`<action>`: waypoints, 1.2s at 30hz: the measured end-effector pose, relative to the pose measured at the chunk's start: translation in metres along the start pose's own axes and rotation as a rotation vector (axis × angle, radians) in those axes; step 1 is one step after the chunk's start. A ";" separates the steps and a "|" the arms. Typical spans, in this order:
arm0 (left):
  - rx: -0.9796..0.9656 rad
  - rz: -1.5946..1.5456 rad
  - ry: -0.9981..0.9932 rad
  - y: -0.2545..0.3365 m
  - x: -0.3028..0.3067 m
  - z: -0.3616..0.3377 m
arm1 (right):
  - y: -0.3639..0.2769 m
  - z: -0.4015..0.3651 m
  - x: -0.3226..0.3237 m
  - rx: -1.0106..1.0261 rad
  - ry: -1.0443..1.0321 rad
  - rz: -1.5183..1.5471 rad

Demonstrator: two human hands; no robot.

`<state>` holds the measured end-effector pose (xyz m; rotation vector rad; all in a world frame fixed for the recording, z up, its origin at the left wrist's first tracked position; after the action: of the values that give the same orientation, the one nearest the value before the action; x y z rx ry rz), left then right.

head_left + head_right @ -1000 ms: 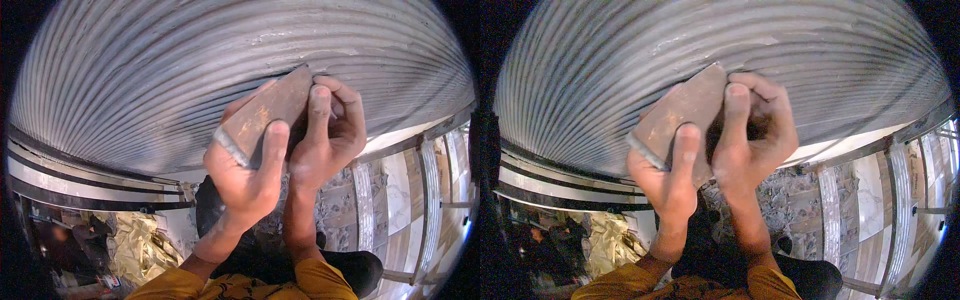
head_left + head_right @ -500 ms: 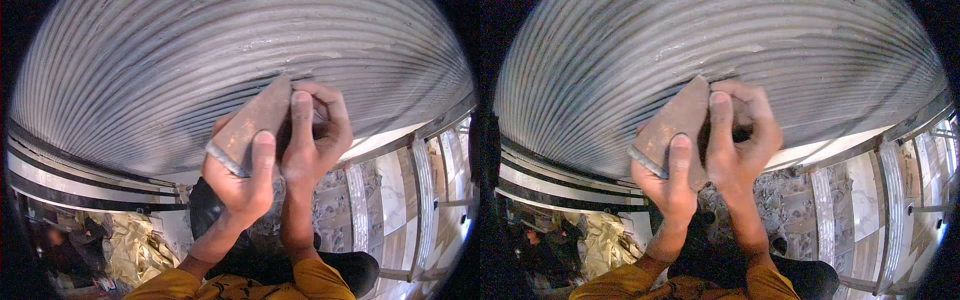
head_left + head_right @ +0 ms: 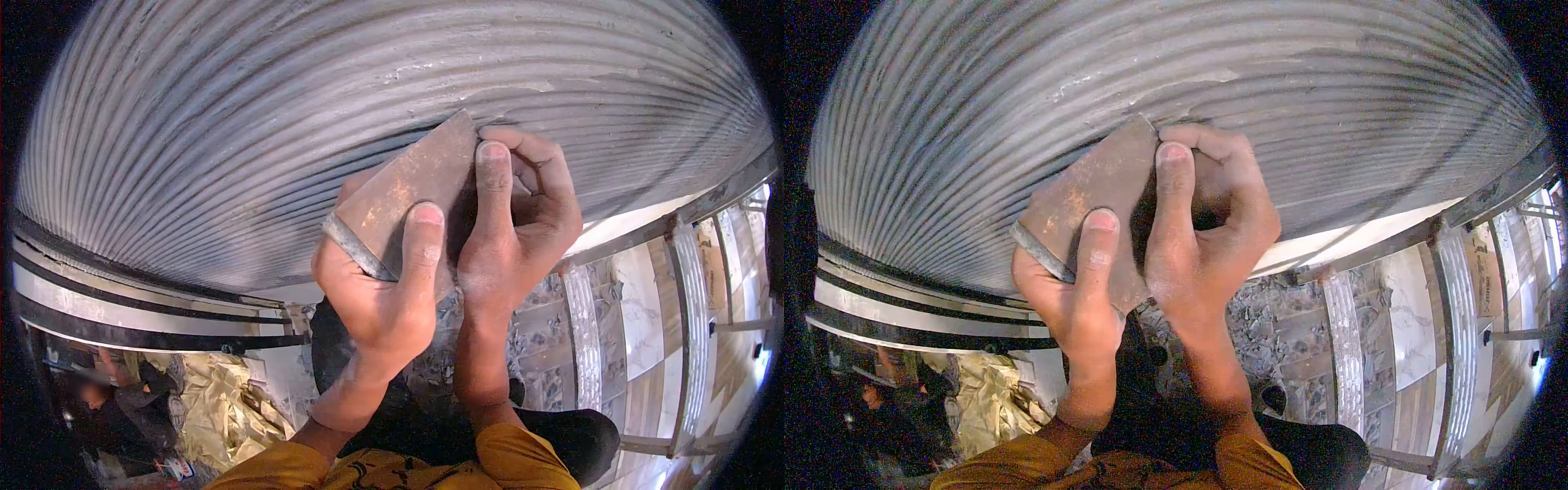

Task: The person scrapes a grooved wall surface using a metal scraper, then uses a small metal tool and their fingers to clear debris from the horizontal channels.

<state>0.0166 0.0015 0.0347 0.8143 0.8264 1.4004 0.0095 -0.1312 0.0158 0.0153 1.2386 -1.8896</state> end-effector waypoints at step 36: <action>-0.023 -0.065 0.002 -0.028 -0.004 -0.004 | 0.009 0.001 0.003 0.258 0.008 -0.121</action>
<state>0.0270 -0.0024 0.0080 0.7620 0.8296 1.3509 0.0141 -0.1346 0.0083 0.0878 1.0129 -2.1461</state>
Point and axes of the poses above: each hand's wrist, its own z-axis towards the middle knuckle, its own x-axis out of the back of the hand, y = z × x, the point moved 6 cm from there along z, towards the middle knuckle, and after that the axes turned 7 degrees about x, right-handed, at the moved point
